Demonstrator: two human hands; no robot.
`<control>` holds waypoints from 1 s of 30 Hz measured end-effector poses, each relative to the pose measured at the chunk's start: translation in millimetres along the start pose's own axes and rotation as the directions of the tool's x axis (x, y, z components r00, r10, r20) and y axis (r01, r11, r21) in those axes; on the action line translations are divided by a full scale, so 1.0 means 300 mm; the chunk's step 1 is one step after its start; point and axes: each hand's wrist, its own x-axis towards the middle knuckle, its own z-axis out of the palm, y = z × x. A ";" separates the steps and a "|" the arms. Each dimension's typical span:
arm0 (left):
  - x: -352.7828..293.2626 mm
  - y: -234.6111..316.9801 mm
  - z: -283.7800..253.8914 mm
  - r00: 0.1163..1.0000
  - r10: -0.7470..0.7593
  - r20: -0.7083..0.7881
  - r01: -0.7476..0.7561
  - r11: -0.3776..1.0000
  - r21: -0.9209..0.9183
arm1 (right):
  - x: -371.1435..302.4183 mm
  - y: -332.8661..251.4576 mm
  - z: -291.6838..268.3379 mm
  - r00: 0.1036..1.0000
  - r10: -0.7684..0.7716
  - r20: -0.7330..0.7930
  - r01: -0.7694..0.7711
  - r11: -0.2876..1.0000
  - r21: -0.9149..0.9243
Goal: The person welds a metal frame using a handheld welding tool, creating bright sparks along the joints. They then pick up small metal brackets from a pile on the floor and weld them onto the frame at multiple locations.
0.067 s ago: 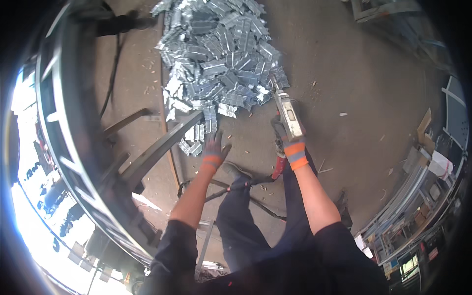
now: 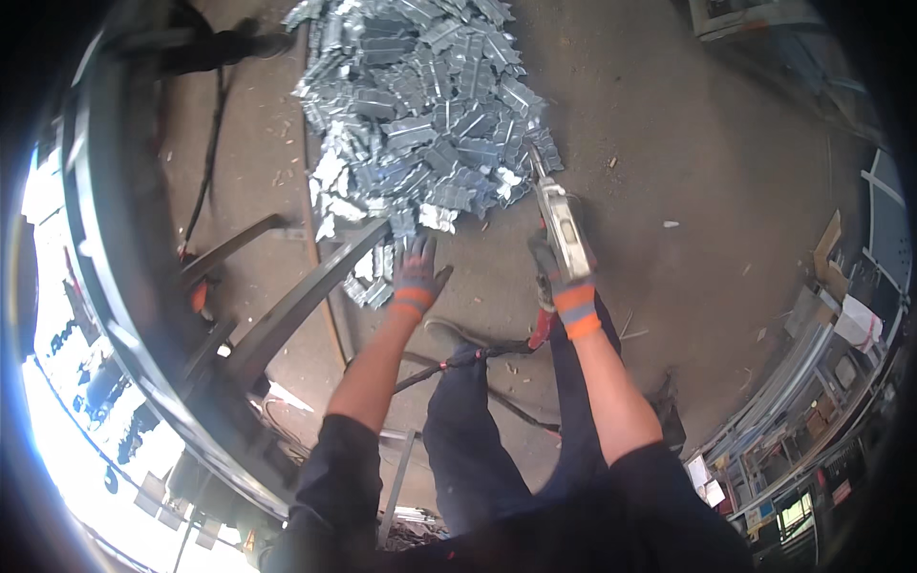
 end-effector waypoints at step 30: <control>0.429 -0.368 0.550 0.937 0.340 -0.079 -0.309 0.913 0.267 | 0.114 0.103 0.144 0.970 0.215 0.110 -0.181 0.949 -0.258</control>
